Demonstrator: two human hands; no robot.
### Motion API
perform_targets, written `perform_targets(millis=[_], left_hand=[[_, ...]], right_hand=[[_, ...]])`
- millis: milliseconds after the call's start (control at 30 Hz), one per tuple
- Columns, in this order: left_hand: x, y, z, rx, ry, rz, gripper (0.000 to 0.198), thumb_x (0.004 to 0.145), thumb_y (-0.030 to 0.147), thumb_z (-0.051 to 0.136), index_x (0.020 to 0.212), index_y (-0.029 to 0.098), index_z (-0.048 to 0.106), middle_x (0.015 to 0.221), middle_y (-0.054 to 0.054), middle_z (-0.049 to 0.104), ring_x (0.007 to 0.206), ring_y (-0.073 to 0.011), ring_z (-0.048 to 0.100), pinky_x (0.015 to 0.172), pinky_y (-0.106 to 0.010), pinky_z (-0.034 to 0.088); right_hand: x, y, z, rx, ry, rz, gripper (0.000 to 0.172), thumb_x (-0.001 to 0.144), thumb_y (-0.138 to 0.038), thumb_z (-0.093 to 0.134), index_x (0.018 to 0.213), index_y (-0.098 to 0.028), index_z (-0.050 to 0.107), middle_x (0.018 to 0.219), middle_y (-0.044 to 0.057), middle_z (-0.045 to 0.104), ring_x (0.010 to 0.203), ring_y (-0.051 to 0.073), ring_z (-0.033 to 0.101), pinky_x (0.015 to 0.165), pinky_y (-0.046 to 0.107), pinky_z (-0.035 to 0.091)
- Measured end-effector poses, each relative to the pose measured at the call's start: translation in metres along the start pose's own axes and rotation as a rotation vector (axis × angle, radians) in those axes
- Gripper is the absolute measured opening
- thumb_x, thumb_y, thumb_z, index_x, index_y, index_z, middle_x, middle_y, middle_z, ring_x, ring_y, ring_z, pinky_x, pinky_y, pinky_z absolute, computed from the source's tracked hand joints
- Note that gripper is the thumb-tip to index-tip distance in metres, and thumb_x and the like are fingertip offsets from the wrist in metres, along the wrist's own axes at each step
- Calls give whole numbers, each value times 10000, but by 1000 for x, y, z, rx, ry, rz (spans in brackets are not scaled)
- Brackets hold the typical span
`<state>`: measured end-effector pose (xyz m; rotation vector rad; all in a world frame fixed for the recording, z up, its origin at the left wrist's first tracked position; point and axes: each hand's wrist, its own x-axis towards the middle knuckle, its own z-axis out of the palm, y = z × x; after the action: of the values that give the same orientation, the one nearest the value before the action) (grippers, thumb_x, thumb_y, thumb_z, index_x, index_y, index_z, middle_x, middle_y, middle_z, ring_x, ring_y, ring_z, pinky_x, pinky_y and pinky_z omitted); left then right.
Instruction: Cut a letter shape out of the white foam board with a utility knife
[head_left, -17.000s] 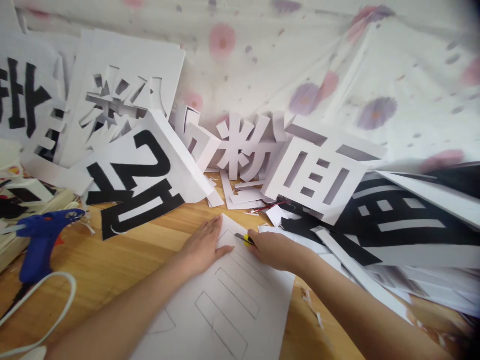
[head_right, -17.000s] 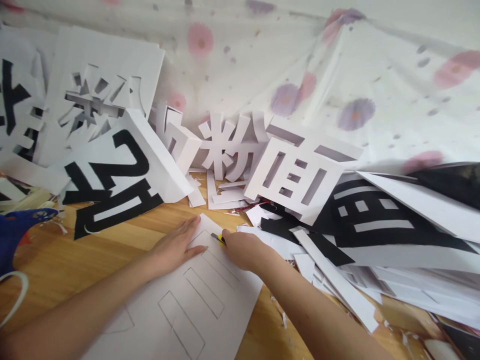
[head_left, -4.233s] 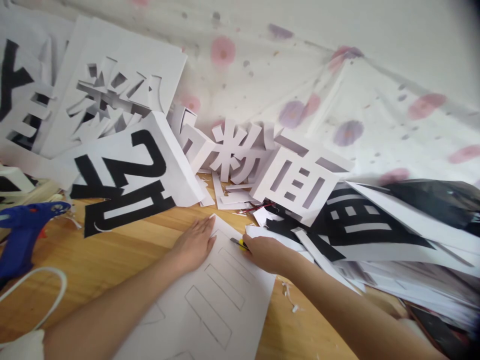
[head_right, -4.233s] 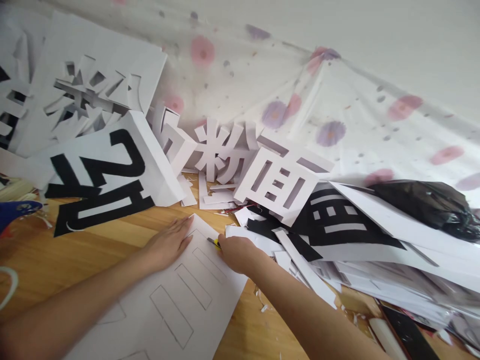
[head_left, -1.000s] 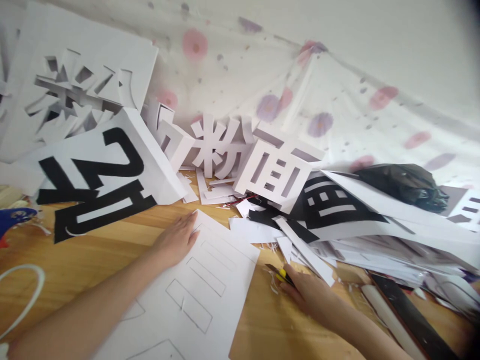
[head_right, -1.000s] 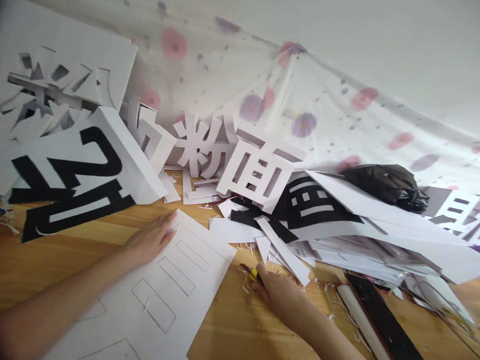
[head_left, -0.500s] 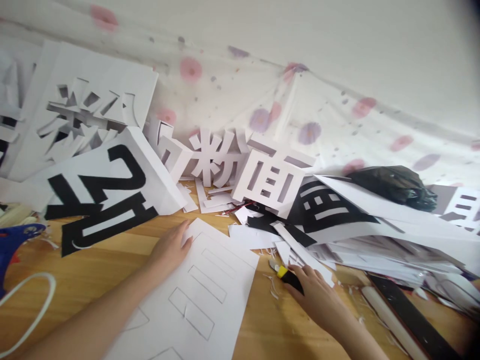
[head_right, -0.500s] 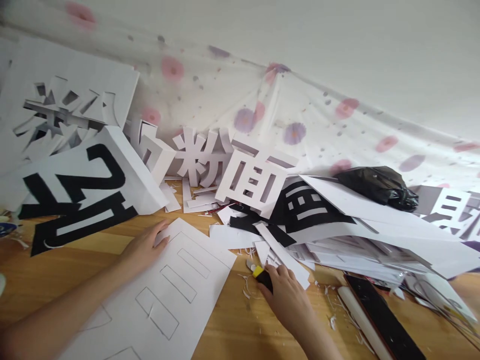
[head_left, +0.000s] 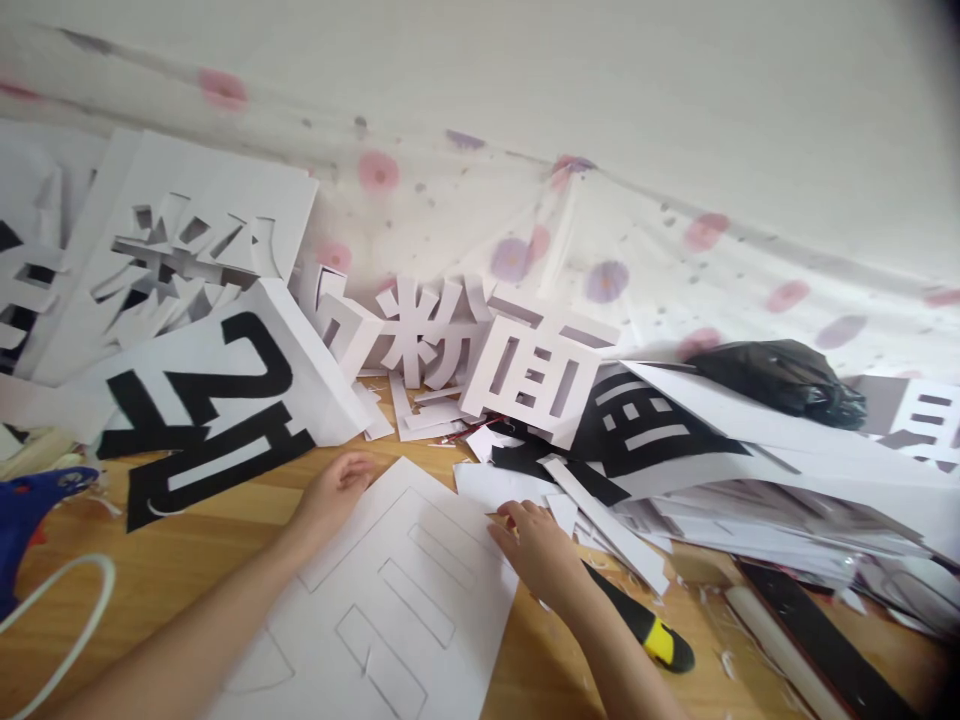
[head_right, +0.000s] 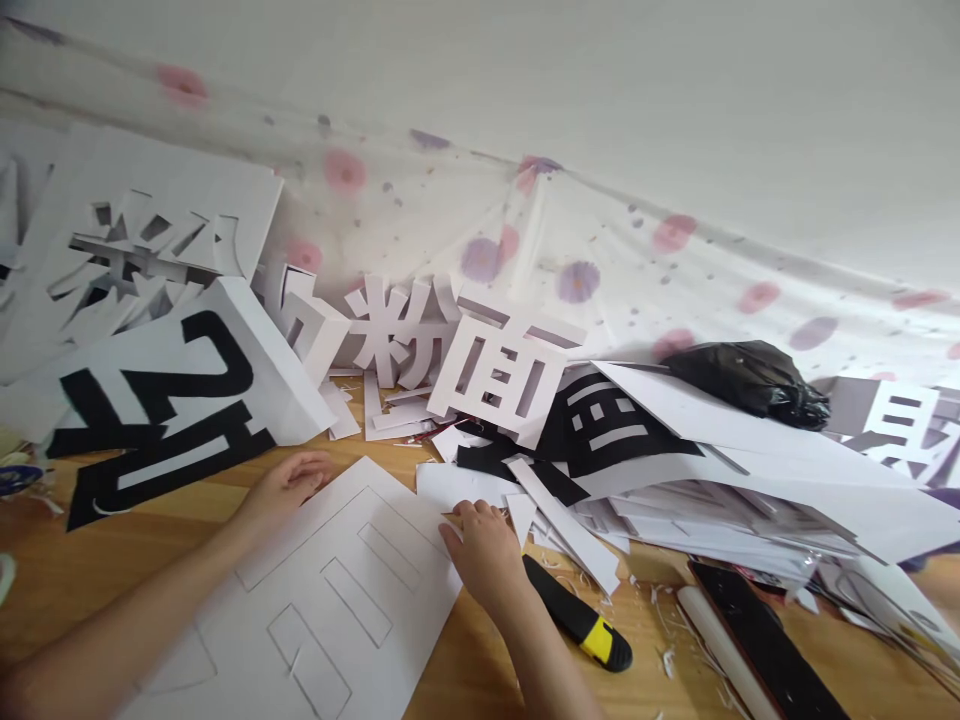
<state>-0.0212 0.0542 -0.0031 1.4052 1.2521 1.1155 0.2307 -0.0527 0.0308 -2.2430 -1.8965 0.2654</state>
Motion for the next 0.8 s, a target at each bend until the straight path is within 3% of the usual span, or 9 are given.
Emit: perform_targets(millis=[100,233,433,533,667,800], left_hand=[[-6,10,0,6,-17,-62,274,682,292,585,931,180,573,1026,-82,656,943,-222,623,845,-355,465],[-15,26,3,27,-134,-164,238,774,319,494,962,187,557,1113,-77,628,965,-197,618,719,-292,507],[-24,16,15,202,-173,16,281,773,327,499,1012,185,539,1143,-81,603,1092,-197,542,922,-318,417],[-28,16,18,281,-254,-24,447,786,437,487,1162,198,454,1172,-100,574,1042,-214,570,866,-343,445],[-34,39,17,447,-301,-100,610,758,571,477,1251,224,383,1166,-121,570,1079,-262,547,849,-371,433],[-44,69,17,520,-276,-28,633,709,551,552,1250,275,375,1207,-96,562,1123,-289,513,833,-371,433]], right_hand=[[4,-7,1,9,-21,-11,250,832,-330,455,928,-167,618,949,109,605,937,245,535,789,326,351],[5,-13,1,55,-44,-14,265,834,-366,432,811,-156,591,894,113,596,868,247,538,748,335,360],[-4,-7,-1,152,-45,51,155,795,-294,449,695,-180,476,837,124,570,773,232,519,677,330,355],[-7,-4,-3,257,-57,47,135,809,-313,422,730,-204,430,742,56,572,676,188,516,599,285,338],[-9,-5,-9,378,-32,-3,103,840,-327,389,846,-225,396,609,-29,519,629,168,502,579,264,308],[-15,-9,-18,454,-2,-21,153,862,-394,346,895,-246,368,591,-57,483,602,164,481,567,263,299]])
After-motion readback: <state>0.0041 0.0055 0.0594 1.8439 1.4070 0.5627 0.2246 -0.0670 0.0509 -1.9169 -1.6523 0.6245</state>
